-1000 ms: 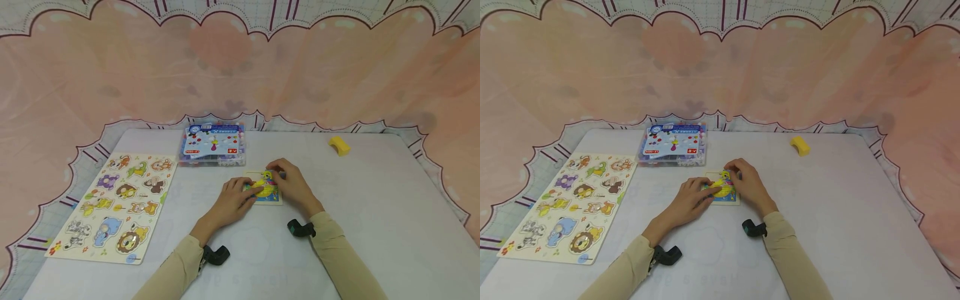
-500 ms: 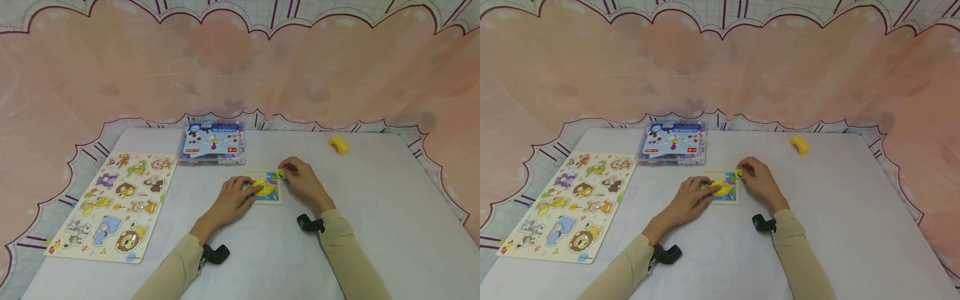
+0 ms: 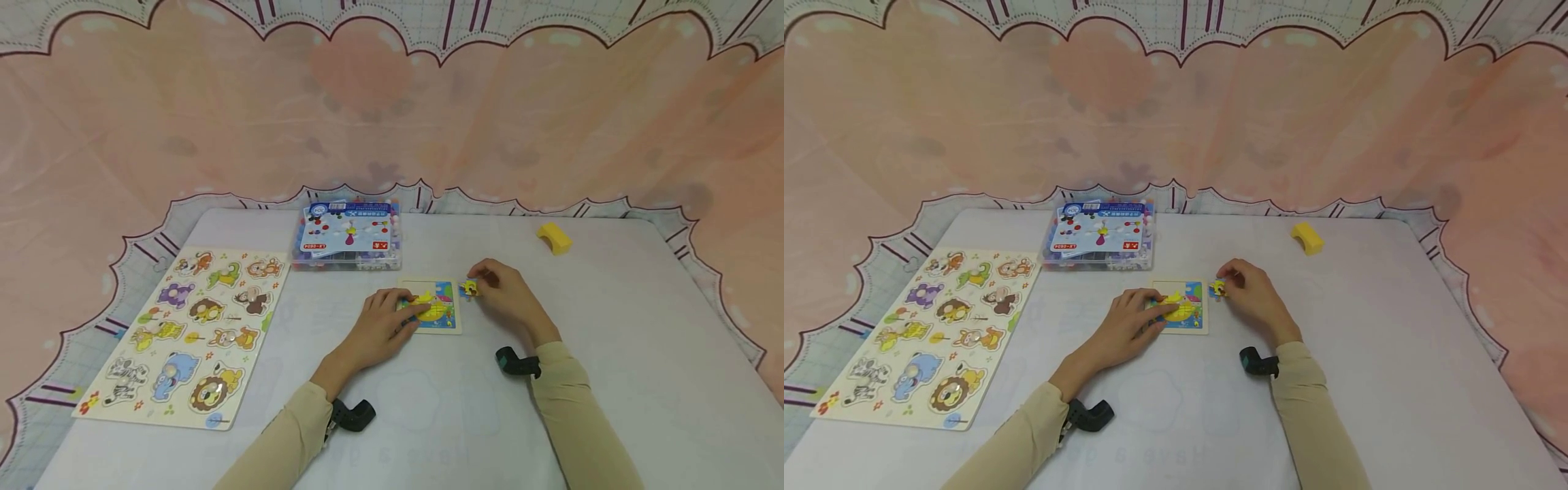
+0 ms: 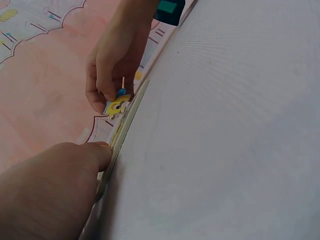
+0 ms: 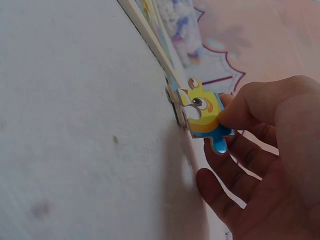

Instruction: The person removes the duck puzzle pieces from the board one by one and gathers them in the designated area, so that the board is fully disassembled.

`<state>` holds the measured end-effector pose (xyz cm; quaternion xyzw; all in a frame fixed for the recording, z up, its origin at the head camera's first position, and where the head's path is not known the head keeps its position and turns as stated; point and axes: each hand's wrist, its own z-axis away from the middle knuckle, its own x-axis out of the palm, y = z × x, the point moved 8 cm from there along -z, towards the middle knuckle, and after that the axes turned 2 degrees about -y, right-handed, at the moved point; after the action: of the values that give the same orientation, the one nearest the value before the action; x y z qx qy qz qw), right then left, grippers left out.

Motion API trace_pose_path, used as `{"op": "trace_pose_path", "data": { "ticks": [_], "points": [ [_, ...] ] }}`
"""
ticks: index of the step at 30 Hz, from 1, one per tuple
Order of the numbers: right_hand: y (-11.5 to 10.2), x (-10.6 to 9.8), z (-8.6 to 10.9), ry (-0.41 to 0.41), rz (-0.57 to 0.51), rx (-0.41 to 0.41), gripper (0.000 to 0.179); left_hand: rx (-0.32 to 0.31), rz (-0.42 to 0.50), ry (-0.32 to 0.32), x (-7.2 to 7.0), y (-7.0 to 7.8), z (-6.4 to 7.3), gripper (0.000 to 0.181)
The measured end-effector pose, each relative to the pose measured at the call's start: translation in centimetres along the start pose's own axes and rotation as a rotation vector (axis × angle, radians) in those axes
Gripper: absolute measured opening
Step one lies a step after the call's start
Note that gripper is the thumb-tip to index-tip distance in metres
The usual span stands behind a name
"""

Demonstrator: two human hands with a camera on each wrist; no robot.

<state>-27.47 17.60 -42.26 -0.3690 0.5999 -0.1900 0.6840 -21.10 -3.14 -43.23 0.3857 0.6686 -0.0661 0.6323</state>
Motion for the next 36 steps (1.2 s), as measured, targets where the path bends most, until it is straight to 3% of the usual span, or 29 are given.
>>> {"op": "trace_pose_path", "data": {
  "ticks": [17, 36],
  "points": [
    [2.5, -2.1, 0.8, -0.043, 0.034, 0.053, 0.019, 0.015, 0.001, 0.008, 0.1, -0.1, 0.1, 0.036],
    [2.2, -2.0, 0.8, -0.022, 0.087, 0.038, 0.019, 0.008, 0.016, 0.001, 0.0, 0.0, 0.0, 0.036]
  ]
}}
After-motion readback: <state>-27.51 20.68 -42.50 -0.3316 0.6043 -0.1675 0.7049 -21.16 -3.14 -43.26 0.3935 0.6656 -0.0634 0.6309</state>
